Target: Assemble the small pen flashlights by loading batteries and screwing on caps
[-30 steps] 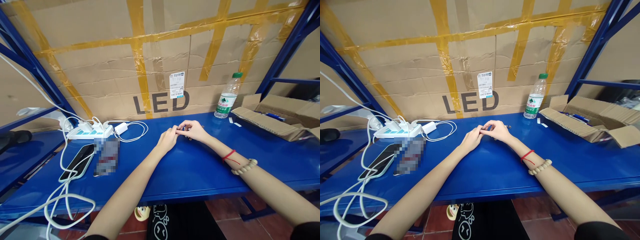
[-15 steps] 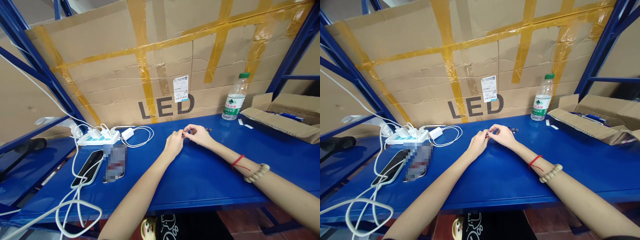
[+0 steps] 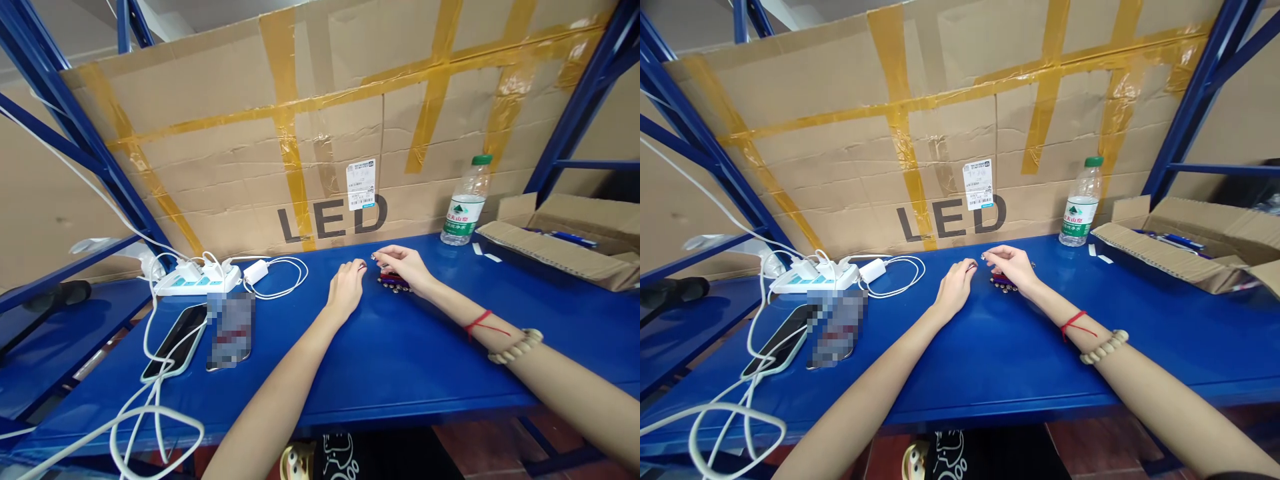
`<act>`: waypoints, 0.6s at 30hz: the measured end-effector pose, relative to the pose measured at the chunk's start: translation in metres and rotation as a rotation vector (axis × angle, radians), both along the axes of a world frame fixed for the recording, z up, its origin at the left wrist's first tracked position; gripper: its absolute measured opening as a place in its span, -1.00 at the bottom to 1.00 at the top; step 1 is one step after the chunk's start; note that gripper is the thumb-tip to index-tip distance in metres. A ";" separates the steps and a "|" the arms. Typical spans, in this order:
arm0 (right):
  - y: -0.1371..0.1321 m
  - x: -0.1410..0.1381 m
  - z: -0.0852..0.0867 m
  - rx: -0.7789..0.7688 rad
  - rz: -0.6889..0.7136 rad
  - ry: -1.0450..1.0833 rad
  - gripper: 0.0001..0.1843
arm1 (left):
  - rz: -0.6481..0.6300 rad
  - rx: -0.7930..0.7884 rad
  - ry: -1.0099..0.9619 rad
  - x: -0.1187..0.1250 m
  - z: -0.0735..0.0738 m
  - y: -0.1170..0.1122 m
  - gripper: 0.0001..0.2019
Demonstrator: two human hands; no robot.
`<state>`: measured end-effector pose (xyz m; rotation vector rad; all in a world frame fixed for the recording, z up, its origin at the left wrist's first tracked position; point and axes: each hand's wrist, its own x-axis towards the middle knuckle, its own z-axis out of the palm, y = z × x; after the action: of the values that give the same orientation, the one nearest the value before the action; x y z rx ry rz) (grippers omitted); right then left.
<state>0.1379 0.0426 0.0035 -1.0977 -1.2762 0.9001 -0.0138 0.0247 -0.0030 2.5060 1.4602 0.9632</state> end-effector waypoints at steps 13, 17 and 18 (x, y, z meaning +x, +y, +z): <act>0.003 0.007 -0.006 0.166 0.214 -0.257 -0.58 | -0.029 0.041 -0.005 -0.001 -0.006 0.003 -0.75; 0.000 0.008 -0.001 0.178 0.222 -0.289 -0.61 | -0.003 0.067 0.039 0.001 -0.006 0.002 -0.75; -0.001 0.008 0.000 0.180 0.229 -0.293 -0.61 | 0.004 0.069 0.046 0.001 -0.005 0.002 -0.75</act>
<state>0.1456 0.0416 0.0033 -0.9773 -1.7186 0.7918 -0.0124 0.0266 -0.0084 2.5912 1.4699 0.9792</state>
